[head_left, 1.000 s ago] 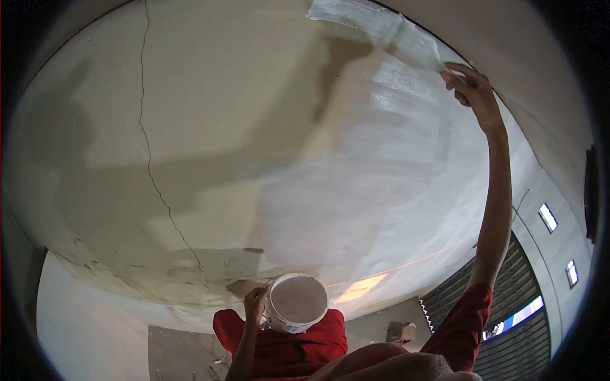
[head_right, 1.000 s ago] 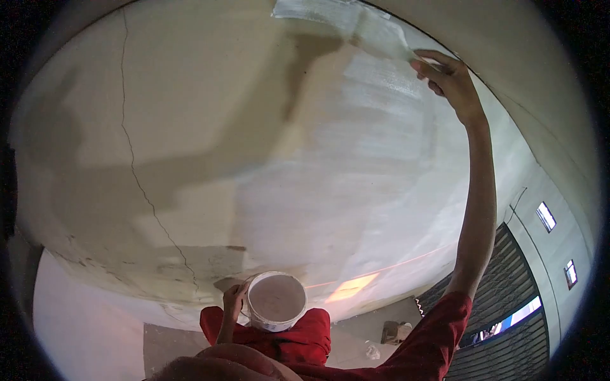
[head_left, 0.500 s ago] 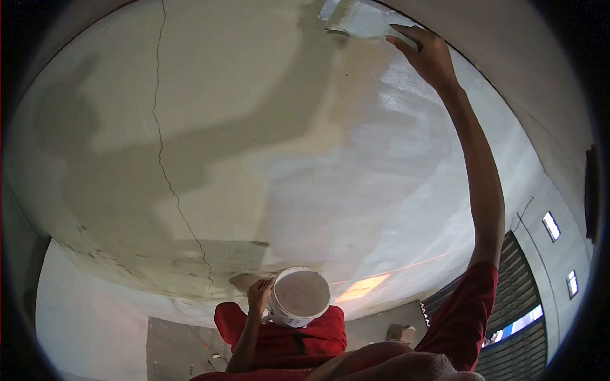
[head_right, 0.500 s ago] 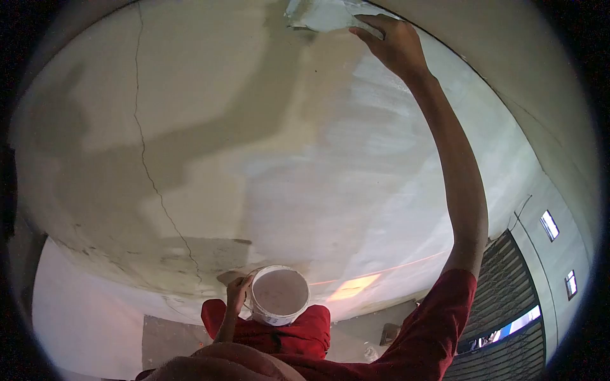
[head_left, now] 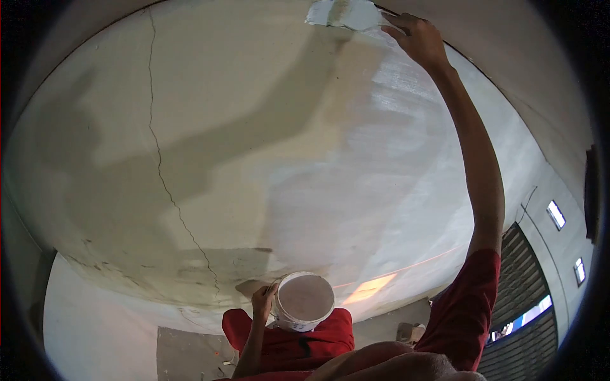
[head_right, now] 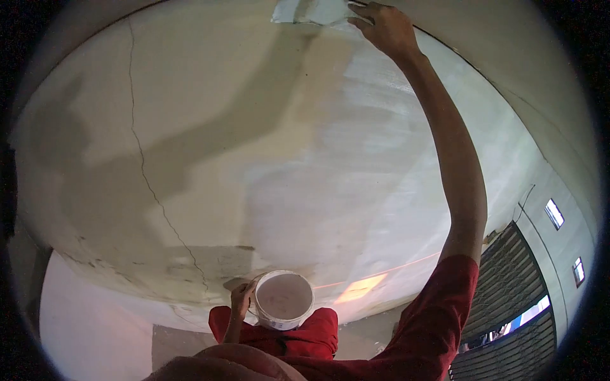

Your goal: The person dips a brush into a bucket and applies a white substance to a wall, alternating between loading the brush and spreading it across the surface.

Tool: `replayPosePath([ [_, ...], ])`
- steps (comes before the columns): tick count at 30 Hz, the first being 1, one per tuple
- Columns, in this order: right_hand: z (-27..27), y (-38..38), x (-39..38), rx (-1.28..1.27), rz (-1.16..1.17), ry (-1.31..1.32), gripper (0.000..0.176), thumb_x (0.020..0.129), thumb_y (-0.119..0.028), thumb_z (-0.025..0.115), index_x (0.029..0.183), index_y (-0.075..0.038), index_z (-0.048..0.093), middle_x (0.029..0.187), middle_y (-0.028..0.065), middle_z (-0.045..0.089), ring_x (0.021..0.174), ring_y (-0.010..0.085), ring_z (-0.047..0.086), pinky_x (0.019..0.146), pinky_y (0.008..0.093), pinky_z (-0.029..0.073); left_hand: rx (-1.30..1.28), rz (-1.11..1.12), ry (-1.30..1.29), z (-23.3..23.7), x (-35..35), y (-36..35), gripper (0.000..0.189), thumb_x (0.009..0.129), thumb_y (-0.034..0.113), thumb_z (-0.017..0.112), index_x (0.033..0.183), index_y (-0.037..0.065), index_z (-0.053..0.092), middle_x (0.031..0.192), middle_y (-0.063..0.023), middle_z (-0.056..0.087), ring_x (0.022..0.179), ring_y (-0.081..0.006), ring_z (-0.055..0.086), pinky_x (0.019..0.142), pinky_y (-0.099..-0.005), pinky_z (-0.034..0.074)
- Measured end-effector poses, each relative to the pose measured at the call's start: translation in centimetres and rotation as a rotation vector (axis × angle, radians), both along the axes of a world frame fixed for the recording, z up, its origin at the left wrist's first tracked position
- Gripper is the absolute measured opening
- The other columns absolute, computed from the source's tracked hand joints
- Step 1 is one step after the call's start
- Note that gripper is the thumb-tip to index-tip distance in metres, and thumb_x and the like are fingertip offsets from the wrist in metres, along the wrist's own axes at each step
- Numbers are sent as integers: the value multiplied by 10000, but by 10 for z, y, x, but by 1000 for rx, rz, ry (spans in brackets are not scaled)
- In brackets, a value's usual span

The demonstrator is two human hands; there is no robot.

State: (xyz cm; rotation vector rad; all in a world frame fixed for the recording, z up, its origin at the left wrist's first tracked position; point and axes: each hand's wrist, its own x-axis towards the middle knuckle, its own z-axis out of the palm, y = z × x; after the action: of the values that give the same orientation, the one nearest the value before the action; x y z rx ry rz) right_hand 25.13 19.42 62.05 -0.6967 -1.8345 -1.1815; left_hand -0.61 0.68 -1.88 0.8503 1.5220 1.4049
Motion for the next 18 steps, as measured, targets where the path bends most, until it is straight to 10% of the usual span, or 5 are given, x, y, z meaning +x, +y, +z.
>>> replayPosePath([
  [18, 3, 23, 159, -137, -381, 126, 306, 831, -358, 625, 1055, -156, 680, 859, 101, 673, 807, 283, 633, 760, 382, 494, -39, -31, 37, 2, -2, 2, 433, 826, 346, 667, 651, -25, 528, 576, 14, 401, 587, -87, 350, 547, -274, 321],
])
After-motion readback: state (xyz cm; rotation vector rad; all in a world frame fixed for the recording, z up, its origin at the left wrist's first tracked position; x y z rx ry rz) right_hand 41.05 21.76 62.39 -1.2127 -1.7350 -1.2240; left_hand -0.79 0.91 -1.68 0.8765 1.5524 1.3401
